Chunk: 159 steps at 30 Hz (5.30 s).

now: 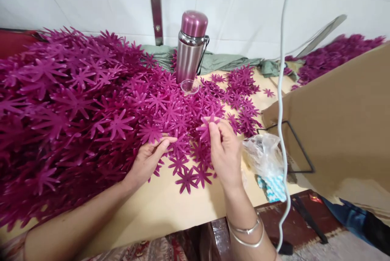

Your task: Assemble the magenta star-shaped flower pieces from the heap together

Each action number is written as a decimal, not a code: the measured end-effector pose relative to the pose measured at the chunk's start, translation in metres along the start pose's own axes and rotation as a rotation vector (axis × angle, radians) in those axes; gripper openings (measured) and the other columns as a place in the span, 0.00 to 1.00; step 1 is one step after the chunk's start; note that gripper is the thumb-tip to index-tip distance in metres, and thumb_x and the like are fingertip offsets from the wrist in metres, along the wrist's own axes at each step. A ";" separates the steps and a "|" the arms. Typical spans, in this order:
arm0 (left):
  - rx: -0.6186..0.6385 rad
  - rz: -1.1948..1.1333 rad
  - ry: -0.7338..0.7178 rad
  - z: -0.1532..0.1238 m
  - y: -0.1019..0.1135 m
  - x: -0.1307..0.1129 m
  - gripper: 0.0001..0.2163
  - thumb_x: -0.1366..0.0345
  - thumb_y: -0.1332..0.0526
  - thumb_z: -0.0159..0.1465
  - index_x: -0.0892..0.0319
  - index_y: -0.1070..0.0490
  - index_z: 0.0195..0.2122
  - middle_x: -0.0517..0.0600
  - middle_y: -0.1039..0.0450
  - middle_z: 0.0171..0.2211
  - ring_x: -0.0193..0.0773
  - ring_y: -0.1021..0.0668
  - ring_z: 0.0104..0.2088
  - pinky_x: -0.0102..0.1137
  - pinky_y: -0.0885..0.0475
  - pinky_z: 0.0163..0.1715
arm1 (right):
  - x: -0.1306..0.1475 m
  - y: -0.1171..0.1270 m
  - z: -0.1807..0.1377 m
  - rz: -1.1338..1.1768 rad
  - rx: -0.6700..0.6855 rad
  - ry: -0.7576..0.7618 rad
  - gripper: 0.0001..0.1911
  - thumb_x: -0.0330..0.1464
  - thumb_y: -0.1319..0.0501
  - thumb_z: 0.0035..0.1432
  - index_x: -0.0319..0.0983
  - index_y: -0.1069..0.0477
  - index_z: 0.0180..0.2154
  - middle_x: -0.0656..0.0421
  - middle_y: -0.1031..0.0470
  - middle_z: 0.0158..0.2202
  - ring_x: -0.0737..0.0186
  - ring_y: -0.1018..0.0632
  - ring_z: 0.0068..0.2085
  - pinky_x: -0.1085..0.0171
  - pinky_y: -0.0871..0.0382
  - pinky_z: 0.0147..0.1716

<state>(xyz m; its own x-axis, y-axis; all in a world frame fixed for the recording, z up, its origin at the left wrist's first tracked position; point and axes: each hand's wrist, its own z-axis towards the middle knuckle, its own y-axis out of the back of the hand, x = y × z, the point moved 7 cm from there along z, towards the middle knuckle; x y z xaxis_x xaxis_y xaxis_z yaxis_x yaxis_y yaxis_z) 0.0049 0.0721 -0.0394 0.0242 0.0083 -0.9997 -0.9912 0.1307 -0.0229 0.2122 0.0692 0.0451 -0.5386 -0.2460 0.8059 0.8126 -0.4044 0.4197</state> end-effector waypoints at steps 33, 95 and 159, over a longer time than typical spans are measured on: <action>-0.278 -0.429 -0.144 0.016 0.006 0.011 0.13 0.64 0.28 0.62 0.55 0.25 0.46 0.47 0.17 0.43 0.33 0.16 0.41 0.26 0.19 0.42 | 0.020 -0.062 0.006 -0.120 0.180 0.783 0.12 0.35 0.28 0.60 0.41 0.25 0.43 0.54 0.23 0.40 0.53 0.24 0.44 0.50 0.30 0.48; -0.202 -0.235 -0.040 0.016 0.005 0.013 0.17 0.51 0.30 0.62 0.55 0.17 0.46 0.50 0.19 0.44 0.35 0.18 0.36 0.31 0.19 0.41 | -0.045 -0.037 0.040 0.279 -0.103 0.111 0.19 0.34 0.33 0.55 0.43 0.43 0.22 0.64 0.34 0.27 0.63 0.32 0.31 0.63 0.37 0.34; 0.003 -0.271 -0.228 0.022 0.003 -0.004 0.07 0.61 0.33 0.68 0.59 0.22 0.42 0.47 0.19 0.37 0.34 0.18 0.39 0.32 0.20 0.46 | 0.003 -0.072 0.007 0.112 0.347 0.388 0.09 0.32 0.39 0.70 0.42 0.27 0.34 0.59 0.25 0.33 0.61 0.24 0.35 0.60 0.31 0.39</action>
<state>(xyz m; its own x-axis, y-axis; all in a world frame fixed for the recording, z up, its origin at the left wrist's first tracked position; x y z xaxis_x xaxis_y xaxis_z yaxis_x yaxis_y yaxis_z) 0.0044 0.0939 -0.0352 0.3152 0.1943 -0.9289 -0.9443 0.1616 -0.2866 0.1538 0.1040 0.0199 -0.4340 -0.6050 0.6676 0.8603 -0.0584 0.5064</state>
